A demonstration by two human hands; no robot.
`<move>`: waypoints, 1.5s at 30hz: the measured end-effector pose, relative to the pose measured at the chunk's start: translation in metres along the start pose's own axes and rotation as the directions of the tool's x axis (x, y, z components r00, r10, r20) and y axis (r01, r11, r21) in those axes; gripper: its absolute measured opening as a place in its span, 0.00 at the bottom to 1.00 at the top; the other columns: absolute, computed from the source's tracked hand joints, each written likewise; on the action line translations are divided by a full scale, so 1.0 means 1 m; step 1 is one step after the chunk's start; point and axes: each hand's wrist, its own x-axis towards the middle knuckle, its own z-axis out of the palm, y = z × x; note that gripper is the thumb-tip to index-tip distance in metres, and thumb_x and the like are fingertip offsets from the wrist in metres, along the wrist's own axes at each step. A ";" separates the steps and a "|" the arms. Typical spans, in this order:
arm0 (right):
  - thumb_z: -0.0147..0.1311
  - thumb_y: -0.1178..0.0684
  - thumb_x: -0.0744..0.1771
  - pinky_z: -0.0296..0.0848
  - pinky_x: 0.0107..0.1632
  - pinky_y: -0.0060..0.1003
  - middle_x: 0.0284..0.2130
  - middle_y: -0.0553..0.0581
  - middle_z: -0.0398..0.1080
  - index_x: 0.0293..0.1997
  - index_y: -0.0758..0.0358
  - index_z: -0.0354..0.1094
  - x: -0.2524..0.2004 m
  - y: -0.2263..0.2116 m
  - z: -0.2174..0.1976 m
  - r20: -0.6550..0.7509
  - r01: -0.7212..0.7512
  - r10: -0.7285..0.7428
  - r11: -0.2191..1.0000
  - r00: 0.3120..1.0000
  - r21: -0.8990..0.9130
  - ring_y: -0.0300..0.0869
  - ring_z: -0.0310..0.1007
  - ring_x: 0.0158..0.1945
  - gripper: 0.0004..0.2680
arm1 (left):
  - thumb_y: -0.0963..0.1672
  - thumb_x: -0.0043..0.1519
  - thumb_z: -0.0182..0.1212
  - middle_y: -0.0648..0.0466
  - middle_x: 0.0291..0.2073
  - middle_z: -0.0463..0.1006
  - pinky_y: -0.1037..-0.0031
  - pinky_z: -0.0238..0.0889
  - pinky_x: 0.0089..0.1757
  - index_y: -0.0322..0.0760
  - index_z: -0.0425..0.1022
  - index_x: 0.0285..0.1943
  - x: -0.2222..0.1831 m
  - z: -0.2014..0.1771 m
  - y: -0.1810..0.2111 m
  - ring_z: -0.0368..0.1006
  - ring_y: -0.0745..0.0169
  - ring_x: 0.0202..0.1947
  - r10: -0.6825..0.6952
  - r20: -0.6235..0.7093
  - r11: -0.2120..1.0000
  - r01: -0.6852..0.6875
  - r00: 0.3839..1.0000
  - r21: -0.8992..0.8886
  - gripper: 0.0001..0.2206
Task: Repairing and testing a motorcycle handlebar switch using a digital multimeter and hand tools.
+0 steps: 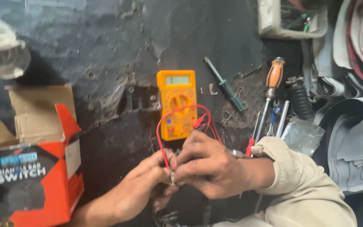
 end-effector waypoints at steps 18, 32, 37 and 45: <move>0.67 0.61 0.66 0.71 0.51 0.40 0.41 0.50 0.72 0.45 0.59 0.74 -0.006 -0.001 0.002 -0.025 0.035 -0.035 0.999 0.999 0.018 0.46 0.69 0.44 0.07 | 0.42 0.63 0.47 0.54 0.28 0.67 0.76 0.56 0.26 0.40 0.64 0.48 0.002 -0.005 -0.009 0.59 0.69 0.22 -0.098 -0.085 0.995 0.095 0.992 -0.036 0.07; 0.67 0.61 0.66 0.71 0.43 0.38 0.38 0.52 0.69 0.45 0.62 0.74 -0.008 -0.002 -0.002 -0.052 0.073 -0.074 0.997 0.996 -0.021 0.46 0.69 0.41 0.07 | 0.42 0.66 0.46 0.55 0.29 0.67 0.78 0.55 0.26 0.39 0.64 0.46 -0.002 0.000 0.001 0.59 0.70 0.24 0.018 0.014 1.000 -0.018 1.000 0.018 0.04; 0.67 0.62 0.65 0.71 0.43 0.39 0.37 0.53 0.69 0.44 0.62 0.74 -0.003 -0.002 -0.006 -0.048 0.078 -0.080 0.996 0.996 -0.031 0.46 0.69 0.41 0.07 | 0.42 0.66 0.46 0.54 0.30 0.67 0.78 0.55 0.26 0.40 0.63 0.46 0.001 0.002 0.006 0.60 0.70 0.25 0.003 0.005 1.000 -0.003 1.000 -0.013 0.04; 0.69 0.64 0.61 0.71 0.39 0.38 0.35 0.54 0.70 0.41 0.63 0.75 -0.001 -0.001 0.003 -0.055 0.055 -0.059 0.997 0.997 -0.062 0.45 0.71 0.37 0.09 | 0.41 0.65 0.46 0.52 0.29 0.70 0.77 0.61 0.28 0.38 0.65 0.47 -0.004 0.002 0.014 0.65 0.67 0.26 0.001 0.029 1.000 0.000 1.000 -0.004 0.05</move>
